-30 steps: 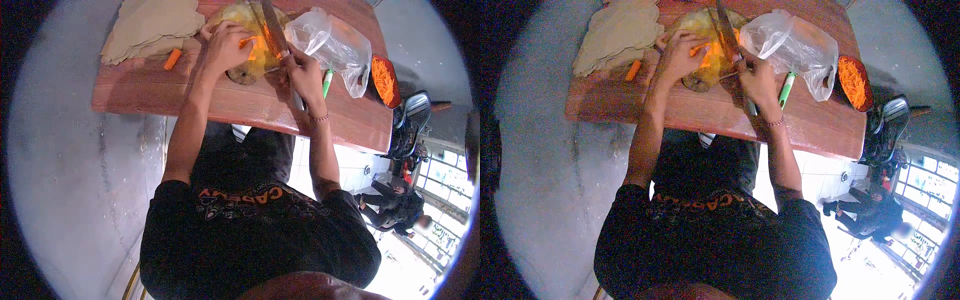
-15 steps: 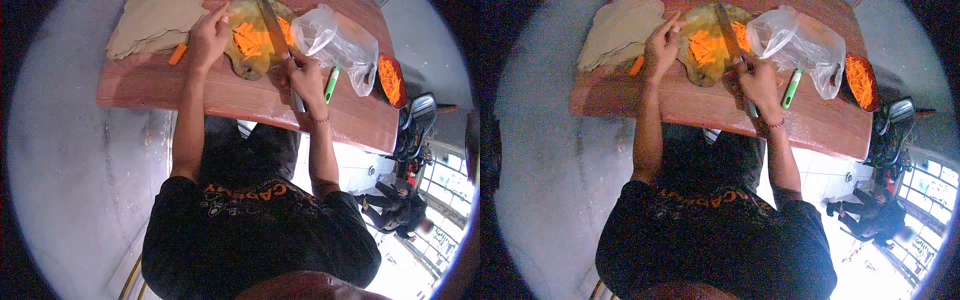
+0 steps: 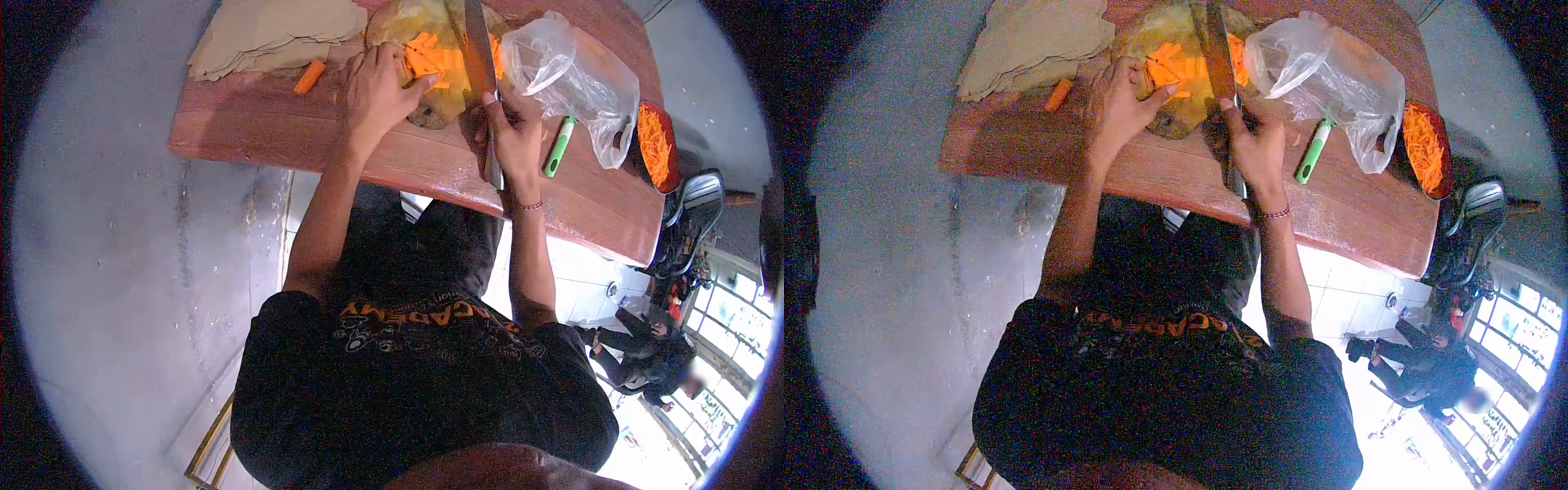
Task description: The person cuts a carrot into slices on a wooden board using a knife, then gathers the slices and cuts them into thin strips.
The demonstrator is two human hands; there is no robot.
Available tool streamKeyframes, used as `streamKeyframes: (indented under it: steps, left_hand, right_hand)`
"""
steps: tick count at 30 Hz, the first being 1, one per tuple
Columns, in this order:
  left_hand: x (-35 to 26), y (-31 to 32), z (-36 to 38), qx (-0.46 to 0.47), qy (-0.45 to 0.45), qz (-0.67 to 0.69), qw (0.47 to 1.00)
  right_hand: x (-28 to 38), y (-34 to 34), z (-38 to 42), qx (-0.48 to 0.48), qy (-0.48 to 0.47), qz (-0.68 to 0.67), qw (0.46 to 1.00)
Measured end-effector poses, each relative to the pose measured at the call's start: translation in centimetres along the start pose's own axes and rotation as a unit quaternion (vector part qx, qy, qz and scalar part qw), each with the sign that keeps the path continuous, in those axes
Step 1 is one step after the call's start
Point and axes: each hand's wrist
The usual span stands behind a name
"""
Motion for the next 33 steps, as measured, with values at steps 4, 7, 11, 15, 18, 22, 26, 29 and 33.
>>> streamKeyframes:
  steps: [4, 7, 11, 15, 18, 22, 26, 29, 33]
  left_hand:
    - [1.2, 1.0, 0.4, 0.028, -0.038, 0.028, 0.998]
    - [1.9, 1.6, 0.3, 0.015, -0.07, 0.08, 0.994]
    - [3.5, 2.1, -0.5, -0.011, -0.023, 0.064, 0.998]
    - [5.9, 3.3, -1.7, -0.02, -0.015, 0.087, 0.996]
    - [4.4, 1.1, -2.2, 0.023, 0.001, 0.027, 0.999]
    - [4.2, 0.0, -1.8, 0.022, -0.016, 0.099, 0.995]
    - [3.7, -1.8, -1.0, 0.097, 0.165, 0.016, 0.981]
    - [4.8, -1.5, -1.6, 0.089, 0.189, 0.015, 0.978]
    - [6.1, -1.1, -2.8, 0.164, 0.115, 0.095, 0.975]
  right_hand:
    - [-0.1, -0.1, 0.1, -0.009, -0.04, 0.051, 0.998]
    - [0.6, 0.1, 0.5, -0.002, -0.011, 0.043, 0.999]
    - [-0.1, 0.1, 0.3, 0.011, 0.003, 0.037, 0.999]
    - [1.5, 0.4, 1.3, 0.027, 0.023, -0.015, 0.999]
    - [1.3, 0.5, 1.2, 0.023, 0.023, -0.023, 0.999]
    - [1.3, 0.5, 1.2, 0.019, 0.014, 0.0, 1.0]
    - [0.9, 0.3, 0.9, 0.03, 0.005, -0.001, 1.0]
    - [-0.9, 0.1, 0.2, 0.014, -0.022, 0.025, 0.999]
    - [0.7, 0.4, 0.8, 0.008, 0.009, 0.011, 1.0]
Point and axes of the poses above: each hand's wrist, its own z-axis away from the middle knuckle, its own y-axis out of the palm, x = y × z, and after that the axes turned 7 degrees about y, right-handed
